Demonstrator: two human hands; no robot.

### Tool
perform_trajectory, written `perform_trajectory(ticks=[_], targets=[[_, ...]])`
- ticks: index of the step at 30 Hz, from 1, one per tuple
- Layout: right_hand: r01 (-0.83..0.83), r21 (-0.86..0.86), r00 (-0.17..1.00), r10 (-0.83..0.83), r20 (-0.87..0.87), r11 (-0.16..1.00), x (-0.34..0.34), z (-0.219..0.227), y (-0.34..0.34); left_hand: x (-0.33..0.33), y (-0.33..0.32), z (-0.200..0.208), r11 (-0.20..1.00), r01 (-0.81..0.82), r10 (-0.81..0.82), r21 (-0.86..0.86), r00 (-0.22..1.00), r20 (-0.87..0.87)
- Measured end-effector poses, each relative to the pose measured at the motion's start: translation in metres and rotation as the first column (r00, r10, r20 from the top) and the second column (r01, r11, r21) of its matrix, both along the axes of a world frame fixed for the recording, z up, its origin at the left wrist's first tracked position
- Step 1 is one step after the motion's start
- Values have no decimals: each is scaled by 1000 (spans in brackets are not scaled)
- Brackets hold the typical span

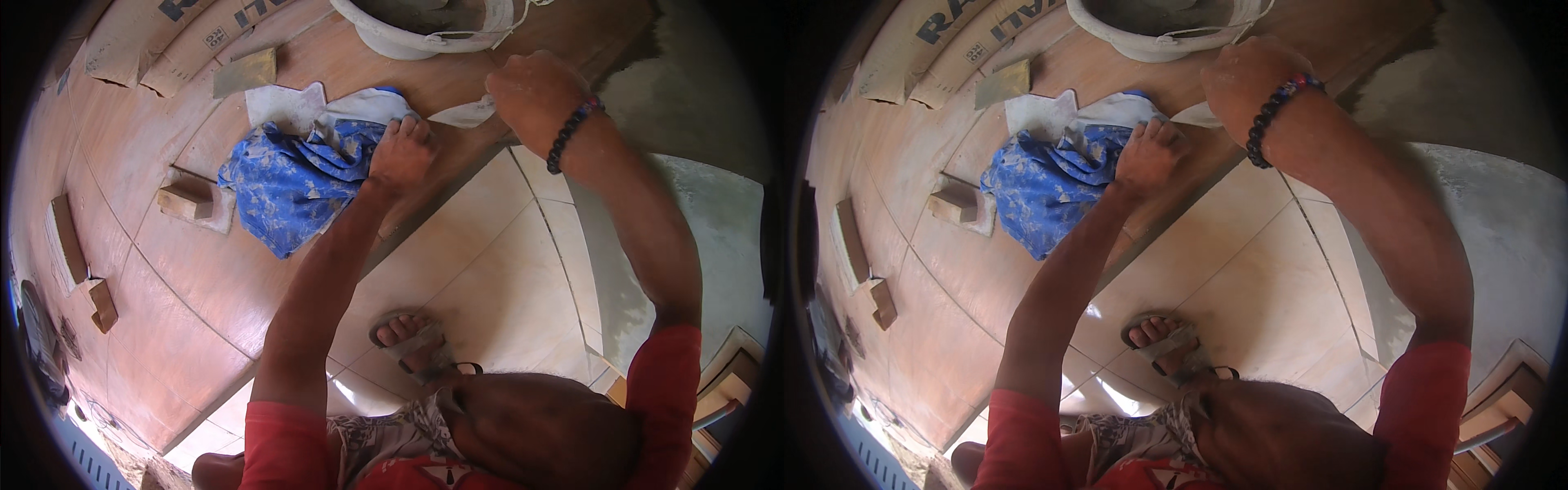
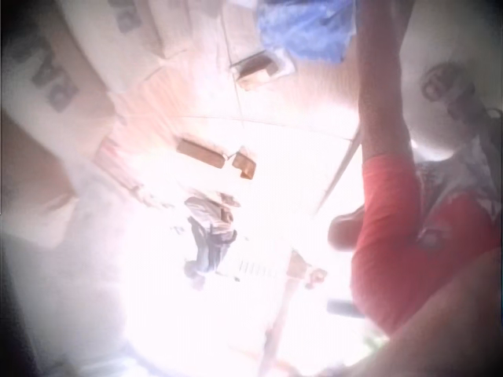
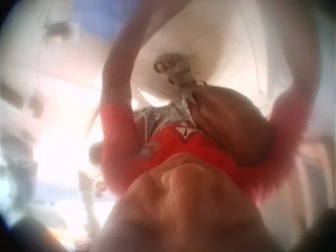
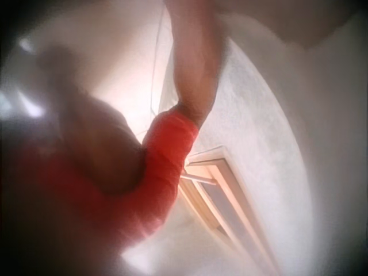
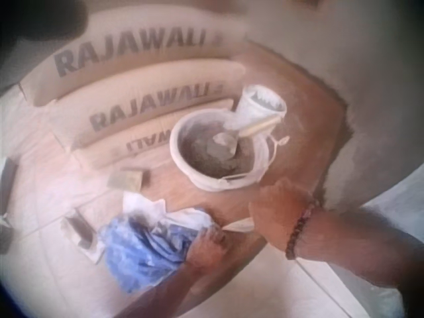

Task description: The person scrapes excess grout from tile joints with a trowel, then sweeps the floor with a broom. Later, the person squats and applies grout to the wall base using a brush and bucket.

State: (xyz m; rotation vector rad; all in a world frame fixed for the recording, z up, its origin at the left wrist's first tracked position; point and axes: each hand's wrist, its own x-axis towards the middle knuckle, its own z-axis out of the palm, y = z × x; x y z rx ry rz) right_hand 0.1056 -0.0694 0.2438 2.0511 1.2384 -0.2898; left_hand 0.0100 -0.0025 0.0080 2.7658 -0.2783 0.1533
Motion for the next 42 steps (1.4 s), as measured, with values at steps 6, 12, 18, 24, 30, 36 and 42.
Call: perform_trajectory(ticks=[6,12,18,24,30,36,42], targets=[[25,224,998,-36,46,974,-2,10,-11,38,4,-9,995,-99,99,-22,995,4],[142,-20,989,-140,56,990,37,-45,-37,38,-2,-9,983,-161,170,-92,980,101],[104,-54,993,-101,56,993,46,-66,-48,28,6,-15,965,-225,243,-136,962,126],[355,-241,923,-380,-66,904,75,-75,-45,23,7,-14,945,-251,277,-212,955,107],[623,-272,717,-674,-176,734,57,-62,-17,21,11,-15,937,-265,291,-228,953,87],[631,-292,680,-694,-236,718,51,-56,-7,22,11,-12,937,-263,279,-228,960,39],[653,-240,661,-695,-282,718,41,-38,-6,25,6,-11,936,-244,271,-253,960,76]])
